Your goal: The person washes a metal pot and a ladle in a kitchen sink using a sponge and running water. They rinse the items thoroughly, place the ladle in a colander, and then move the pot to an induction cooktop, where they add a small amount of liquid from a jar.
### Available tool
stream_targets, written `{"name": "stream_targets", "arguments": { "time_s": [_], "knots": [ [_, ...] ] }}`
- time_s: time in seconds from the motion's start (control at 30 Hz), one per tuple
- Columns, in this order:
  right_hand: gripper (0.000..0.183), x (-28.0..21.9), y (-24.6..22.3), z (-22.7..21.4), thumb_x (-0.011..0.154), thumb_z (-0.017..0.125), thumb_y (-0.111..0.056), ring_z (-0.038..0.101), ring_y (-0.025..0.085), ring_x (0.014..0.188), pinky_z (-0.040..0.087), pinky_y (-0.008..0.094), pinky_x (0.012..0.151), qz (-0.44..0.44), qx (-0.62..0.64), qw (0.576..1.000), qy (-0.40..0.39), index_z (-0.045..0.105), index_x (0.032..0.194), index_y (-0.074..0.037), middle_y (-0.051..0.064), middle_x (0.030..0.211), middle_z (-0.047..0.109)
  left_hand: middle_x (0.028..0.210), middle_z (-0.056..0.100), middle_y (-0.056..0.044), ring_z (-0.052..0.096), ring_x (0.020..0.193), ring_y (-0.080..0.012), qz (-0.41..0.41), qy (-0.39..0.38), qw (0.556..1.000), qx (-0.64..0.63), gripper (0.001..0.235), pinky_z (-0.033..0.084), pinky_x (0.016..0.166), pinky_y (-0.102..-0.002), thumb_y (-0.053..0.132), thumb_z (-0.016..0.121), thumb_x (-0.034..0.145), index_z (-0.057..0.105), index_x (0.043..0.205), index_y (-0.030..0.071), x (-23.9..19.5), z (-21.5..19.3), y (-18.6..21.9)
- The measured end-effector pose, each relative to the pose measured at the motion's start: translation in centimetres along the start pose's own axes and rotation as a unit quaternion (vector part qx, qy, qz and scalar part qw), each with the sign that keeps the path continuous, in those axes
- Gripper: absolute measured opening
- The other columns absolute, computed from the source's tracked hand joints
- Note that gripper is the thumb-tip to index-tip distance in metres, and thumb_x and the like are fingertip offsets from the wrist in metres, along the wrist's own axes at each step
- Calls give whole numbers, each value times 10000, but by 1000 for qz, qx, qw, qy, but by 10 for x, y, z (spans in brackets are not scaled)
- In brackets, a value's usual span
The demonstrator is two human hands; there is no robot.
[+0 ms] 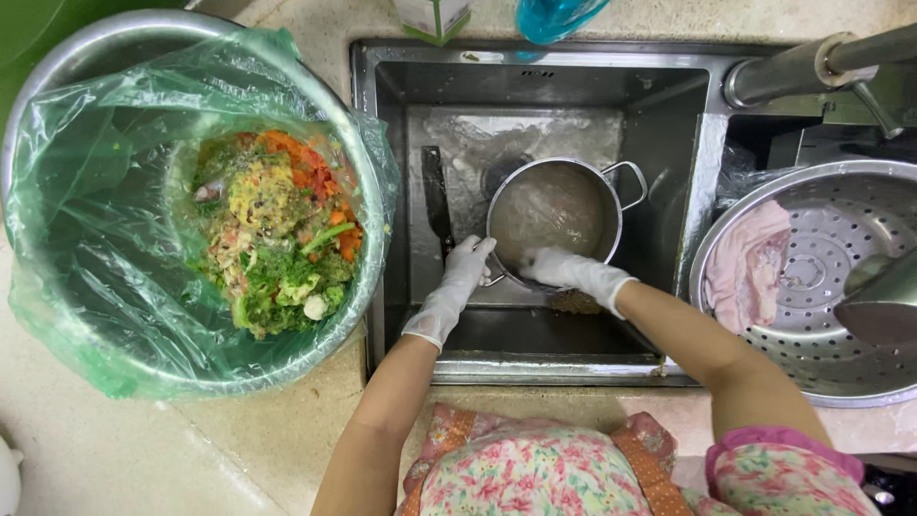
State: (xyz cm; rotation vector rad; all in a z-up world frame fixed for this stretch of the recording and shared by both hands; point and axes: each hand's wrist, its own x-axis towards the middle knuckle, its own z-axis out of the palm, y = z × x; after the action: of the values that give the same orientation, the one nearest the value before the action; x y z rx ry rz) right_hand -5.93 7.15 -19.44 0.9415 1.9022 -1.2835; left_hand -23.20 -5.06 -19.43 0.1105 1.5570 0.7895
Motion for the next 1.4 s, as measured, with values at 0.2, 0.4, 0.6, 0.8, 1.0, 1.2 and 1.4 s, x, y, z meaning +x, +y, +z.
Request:
{"name": "stream_targets", "arguments": {
  "time_s": [0.2,0.4,0.6,0.8,1.0,1.2,1.4],
  "knots": [
    [413,-4,-65,-1,930,657,-297,678,387,1070,532,428,917,0,228,953,200,565,1243,-45,249,1131,705,582,568,-72,513,431,-163,-39,21,999,28,260,454,414,-322,347,644,945,687,1068,122,8,-3,-6],
    [279,-3,-105,-48,939,677,-163,658,443,857,563,521,738,-155,-66,897,410,590,1190,-74,262,1117,600,611,596,-70,557,469,-151,-1,-4,999,49,315,478,455,-311,351,641,977,660,1115,68,-7,-5,-7],
    [232,-12,-87,-79,1038,631,-190,667,435,885,578,512,709,-47,-62,857,510,561,1213,-55,235,1163,573,639,578,-55,535,489,-138,2,-18,1000,14,405,469,470,-300,371,660,1006,680,1122,-16,-19,-2,-9],
    [284,5,-85,-59,1012,601,-263,679,399,880,592,482,669,-93,-179,899,388,544,1189,-49,234,1136,568,699,625,-16,548,511,-122,-8,-4,1000,1,367,468,452,-312,352,672,951,642,1189,75,-12,-3,1],
    [341,-42,38,-94,992,610,-304,694,411,876,593,478,670,65,-223,856,461,529,1147,-11,245,1053,591,698,608,-23,552,501,-123,-5,-13,1000,-4,376,462,440,-309,352,671,956,652,1126,18,-4,-4,-2],
    [181,-98,33,-25,981,538,-78,754,356,773,622,414,583,207,-303,887,280,559,1142,3,279,1091,636,599,566,-139,495,416,-207,-28,-11,1000,-2,501,470,407,-333,469,504,1039,612,923,-6,15,-7,-18],
    [300,-67,-20,20,993,530,-136,694,394,1020,566,462,870,85,-244,962,90,543,1249,22,273,1202,636,663,566,-66,508,461,-164,-13,-4,1000,23,456,480,416,-314,438,477,1053,623,902,34,29,-5,-31]
  ]
}}
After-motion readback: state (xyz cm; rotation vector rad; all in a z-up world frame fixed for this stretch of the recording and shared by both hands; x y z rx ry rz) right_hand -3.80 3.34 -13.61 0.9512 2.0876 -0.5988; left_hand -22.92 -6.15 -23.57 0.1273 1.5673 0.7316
